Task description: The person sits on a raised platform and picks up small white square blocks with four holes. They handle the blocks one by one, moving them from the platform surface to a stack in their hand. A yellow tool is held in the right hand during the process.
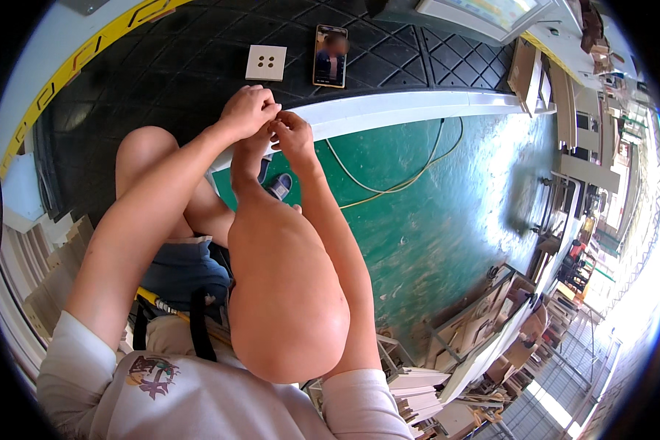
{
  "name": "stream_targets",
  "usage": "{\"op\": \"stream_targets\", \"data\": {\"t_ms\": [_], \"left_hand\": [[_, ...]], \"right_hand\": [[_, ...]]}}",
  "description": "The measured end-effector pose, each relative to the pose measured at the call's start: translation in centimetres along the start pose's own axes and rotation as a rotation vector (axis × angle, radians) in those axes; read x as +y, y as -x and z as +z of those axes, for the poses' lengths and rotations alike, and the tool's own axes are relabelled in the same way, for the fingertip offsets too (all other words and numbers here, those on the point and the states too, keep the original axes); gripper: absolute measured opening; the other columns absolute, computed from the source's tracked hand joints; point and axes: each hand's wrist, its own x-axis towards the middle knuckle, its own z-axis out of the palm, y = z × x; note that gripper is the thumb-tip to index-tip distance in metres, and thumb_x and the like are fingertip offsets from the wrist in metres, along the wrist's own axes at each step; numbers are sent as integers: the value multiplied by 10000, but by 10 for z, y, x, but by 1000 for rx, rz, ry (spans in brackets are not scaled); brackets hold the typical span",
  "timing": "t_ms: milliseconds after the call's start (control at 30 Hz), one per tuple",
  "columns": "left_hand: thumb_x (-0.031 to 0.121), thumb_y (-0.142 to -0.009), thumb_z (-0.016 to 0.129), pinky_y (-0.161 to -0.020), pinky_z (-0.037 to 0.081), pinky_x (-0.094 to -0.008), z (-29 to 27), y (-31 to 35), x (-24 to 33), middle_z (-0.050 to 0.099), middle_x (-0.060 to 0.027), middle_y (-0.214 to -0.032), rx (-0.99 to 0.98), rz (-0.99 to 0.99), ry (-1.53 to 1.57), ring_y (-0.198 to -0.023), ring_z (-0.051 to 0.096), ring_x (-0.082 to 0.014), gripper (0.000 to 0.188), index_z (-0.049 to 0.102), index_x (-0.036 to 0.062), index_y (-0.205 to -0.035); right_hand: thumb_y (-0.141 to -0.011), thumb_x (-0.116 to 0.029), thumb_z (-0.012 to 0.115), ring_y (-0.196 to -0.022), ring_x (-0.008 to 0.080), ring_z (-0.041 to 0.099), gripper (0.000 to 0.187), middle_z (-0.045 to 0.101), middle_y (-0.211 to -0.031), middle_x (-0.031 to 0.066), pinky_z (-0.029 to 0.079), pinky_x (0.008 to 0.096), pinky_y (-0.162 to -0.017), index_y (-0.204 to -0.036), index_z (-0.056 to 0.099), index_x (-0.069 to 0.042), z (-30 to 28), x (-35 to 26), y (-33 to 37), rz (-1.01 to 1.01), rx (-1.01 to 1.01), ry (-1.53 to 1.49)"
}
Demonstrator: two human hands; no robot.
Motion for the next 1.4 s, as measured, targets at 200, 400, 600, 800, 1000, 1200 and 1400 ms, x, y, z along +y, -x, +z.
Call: {"op": "stream_targets", "data": {"t_ms": [200, 400, 600, 800, 1000, 1200, 1400], "left_hand": [[354, -926, 718, -845, 536, -444, -3, -2, 0, 710, -137, -916, -43, -21, -1, -949, 679, -324, 340, 691, 33, -816], [371, -928, 724, -793, 533, -444, -2, -5, -2, 710, -148, -871, -45, -36, -9, -884, 683, -333, 361, 689, 32, -810], [326, -982, 648, -786, 532, -460, -3, -13, -15, 732, -157, -913, -114, 41, 120, -919, 691, -354, 304, 719, 34, -935], [297, -1022, 572, -832, 540, -440, -6, -21, -21, 744, -169, -975, -212, -7, 159, -943, 701, -370, 301, 720, 36, -1022], [282, -1040, 529, -875, 548, -420, -5, -22, -29, 758, -165, -1016, -234, -11, 197, -975, 719, -339, 327, 725, 21, -1056], [267, -1044, 515, -877, 548, -419, -4, -21, -31, 758, -163, -998, -212, 3, 224, -970, 722, -330, 327, 725, 17, -1055], [253, -1014, 599, -811, 557, -377, -10, -20, -23, 753, -142, -934, -294, -45, 266, -901, 728, -258, 268, 724, 19, -1049]], "right_hand": [[-986, -254, 694, -835, 126, 659, 330, 715, -998, 49, 567, 283, -702, -1208, 674, -10, -5, 7, 0, -58, 11, 77], [-1001, -220, 678, -860, 131, 677, 282, 720, -998, 43, 568, 280, -720, -1201, 680, -21, -2, 13, 4, -27, 23, -77], [-1028, -182, 633, -857, 133, 679, 240, 719, -1010, 34, 569, 287, -729, -1202, 687, -26, -7, 18, -2, -11, -3, -120], [-1045, -183, 597, -863, 132, 679, 242, 713, -1029, 22, 570, 292, -734, -1211, 689, -33, -8, 20, -1, 6, 9, -146], [-1038, -171, 597, -845, 124, 678, 255, 718, -1014, 23, 565, 283, -713, -1224, 694, -25, -7, 18, 0, 17, 23, -127], [-1035, -170, 619, -848, 123, 678, 267, 723, -1045, 24, 564, 276, -727, -1245, 691, -21, -8, 16, 1, 22, 20, -122], [-1027, -182, 641, -852, 118, 677, 282, 727, -1048, 24, 563, 274, -721, -1250, 699, -19, -9, 17, 0, 25, 30, -102]]}}
